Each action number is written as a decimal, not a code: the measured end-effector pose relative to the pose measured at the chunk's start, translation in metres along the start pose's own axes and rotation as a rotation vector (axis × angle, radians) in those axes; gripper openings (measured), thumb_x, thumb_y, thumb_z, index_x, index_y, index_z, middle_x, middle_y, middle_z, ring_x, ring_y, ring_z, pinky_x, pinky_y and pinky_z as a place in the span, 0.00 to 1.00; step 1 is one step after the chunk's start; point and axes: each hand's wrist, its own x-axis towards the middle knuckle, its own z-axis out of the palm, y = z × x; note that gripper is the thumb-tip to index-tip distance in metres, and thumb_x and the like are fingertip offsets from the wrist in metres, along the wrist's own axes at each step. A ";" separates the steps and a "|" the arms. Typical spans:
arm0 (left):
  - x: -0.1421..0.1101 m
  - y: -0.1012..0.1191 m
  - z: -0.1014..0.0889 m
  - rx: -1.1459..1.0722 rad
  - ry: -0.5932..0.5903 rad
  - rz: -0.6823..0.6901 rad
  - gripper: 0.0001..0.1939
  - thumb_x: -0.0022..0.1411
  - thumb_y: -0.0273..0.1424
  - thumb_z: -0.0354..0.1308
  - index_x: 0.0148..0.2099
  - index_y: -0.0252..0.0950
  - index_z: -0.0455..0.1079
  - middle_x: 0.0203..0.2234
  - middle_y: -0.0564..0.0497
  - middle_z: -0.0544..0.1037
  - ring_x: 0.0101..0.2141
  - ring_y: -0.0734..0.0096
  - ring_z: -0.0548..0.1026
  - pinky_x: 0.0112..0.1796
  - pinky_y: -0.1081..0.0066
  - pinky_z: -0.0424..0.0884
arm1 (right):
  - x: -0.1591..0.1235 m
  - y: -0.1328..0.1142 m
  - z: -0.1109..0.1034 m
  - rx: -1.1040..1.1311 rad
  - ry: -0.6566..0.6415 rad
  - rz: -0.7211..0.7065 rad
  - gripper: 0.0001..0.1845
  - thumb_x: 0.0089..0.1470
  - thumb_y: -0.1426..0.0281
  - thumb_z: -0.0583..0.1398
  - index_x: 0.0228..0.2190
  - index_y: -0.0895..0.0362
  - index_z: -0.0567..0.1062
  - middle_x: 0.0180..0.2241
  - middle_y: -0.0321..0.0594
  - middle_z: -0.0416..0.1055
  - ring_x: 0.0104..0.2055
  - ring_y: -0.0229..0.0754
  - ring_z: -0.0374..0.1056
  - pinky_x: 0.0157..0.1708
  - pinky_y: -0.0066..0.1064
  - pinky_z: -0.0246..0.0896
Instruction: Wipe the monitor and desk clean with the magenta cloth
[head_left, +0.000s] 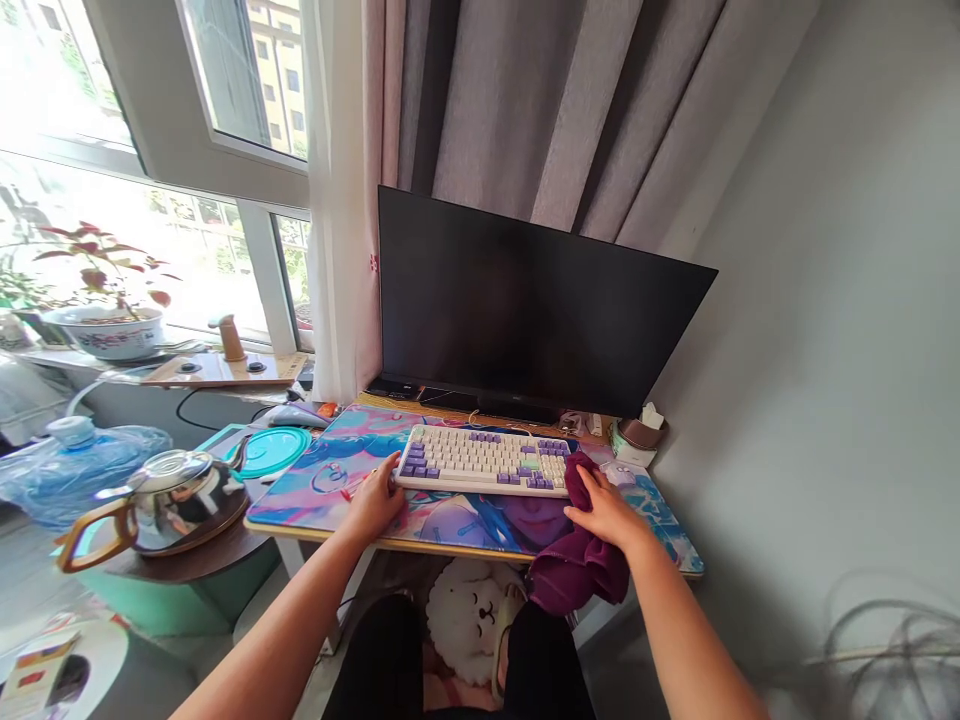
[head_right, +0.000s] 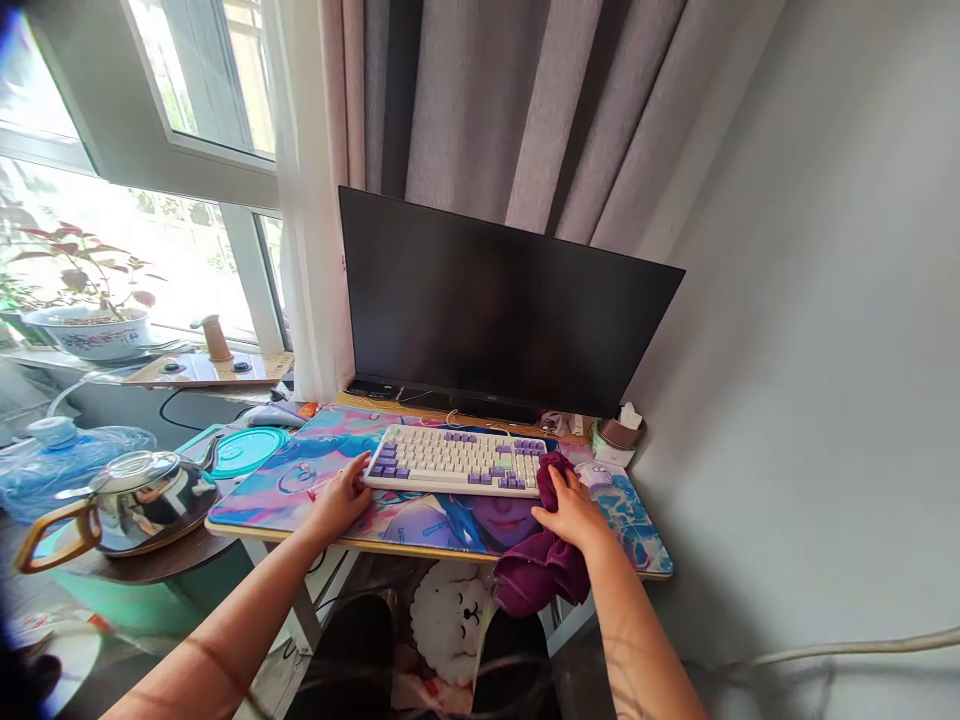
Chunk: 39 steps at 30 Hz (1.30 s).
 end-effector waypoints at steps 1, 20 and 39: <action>0.000 0.000 0.000 -0.002 -0.009 -0.009 0.40 0.60 0.25 0.55 0.75 0.26 0.61 0.46 0.40 0.85 0.39 0.57 0.82 0.46 0.61 0.78 | 0.001 -0.007 0.001 -0.014 0.016 0.028 0.50 0.64 0.59 0.63 0.79 0.54 0.50 0.80 0.60 0.48 0.80 0.59 0.54 0.74 0.46 0.57; -0.037 0.009 -0.022 0.040 0.086 0.031 0.34 0.67 0.18 0.50 0.72 0.39 0.69 0.63 0.34 0.77 0.64 0.51 0.74 0.66 0.54 0.71 | -0.050 -0.236 0.027 -0.118 -0.015 -0.382 0.25 0.56 0.76 0.60 0.55 0.56 0.81 0.53 0.58 0.78 0.57 0.62 0.78 0.59 0.48 0.75; -0.053 -0.082 -0.110 0.360 0.008 -0.251 0.12 0.73 0.26 0.54 0.51 0.32 0.78 0.51 0.31 0.79 0.56 0.43 0.79 0.58 0.52 0.72 | 0.023 -0.396 0.028 0.115 0.012 -0.522 0.47 0.64 0.50 0.63 0.74 0.63 0.63 0.77 0.69 0.55 0.78 0.74 0.53 0.75 0.63 0.51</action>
